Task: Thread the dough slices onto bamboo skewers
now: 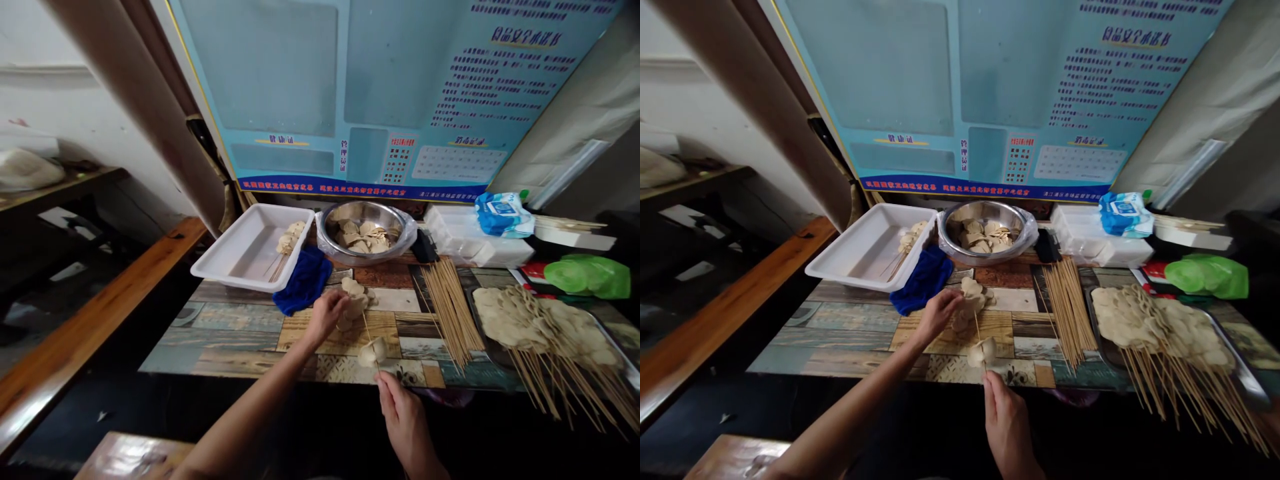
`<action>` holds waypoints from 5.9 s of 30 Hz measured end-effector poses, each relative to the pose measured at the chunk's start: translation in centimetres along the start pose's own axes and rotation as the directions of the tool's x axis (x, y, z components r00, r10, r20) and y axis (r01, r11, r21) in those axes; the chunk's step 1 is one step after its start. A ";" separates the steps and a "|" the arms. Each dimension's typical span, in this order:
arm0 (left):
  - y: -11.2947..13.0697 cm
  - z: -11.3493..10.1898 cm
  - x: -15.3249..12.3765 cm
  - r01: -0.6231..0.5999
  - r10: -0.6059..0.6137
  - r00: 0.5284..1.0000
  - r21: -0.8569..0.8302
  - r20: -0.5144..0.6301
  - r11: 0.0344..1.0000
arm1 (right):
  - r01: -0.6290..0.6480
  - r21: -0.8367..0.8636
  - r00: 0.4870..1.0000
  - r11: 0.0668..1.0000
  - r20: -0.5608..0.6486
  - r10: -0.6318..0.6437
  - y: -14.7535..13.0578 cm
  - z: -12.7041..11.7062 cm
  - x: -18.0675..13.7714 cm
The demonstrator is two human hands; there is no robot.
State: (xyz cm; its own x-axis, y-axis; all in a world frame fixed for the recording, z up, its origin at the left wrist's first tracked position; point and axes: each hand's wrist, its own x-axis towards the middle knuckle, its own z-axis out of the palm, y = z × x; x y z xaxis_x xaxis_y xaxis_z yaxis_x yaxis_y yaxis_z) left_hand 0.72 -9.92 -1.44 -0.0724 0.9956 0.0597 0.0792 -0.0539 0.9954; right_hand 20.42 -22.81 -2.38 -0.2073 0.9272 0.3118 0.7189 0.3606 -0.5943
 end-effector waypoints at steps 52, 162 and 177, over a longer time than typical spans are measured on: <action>1.2 2.1 -6.3 0.356 -0.284 0.928 -0.353 0.239 0.865 | 0.025 -0.025 0.999 0.999 0.028 -0.025 -0.6 0.5 0.4; 1.0 2.2 -5.3 0.594 -0.456 0.792 -0.684 0.406 0.423 | 0.075 0.003 0.997 0.997 0.015 -0.075 -0.4 0.5 -0.3; 0.6 1.9 -5.3 0.570 -0.436 0.808 -0.711 0.395 0.412 | 0.019 0.086 0.997 0.996 0.072 -0.025 0.1 0.1 -1.4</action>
State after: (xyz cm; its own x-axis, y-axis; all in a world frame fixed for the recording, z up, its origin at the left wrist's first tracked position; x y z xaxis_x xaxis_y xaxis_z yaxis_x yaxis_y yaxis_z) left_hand 3.06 -15.05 -1.34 0.3001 0.8587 -0.4155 -0.7157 0.4906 0.4970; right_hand 20.74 -24.09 -2.99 -0.2727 0.9227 0.2725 0.6552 0.3855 -0.6497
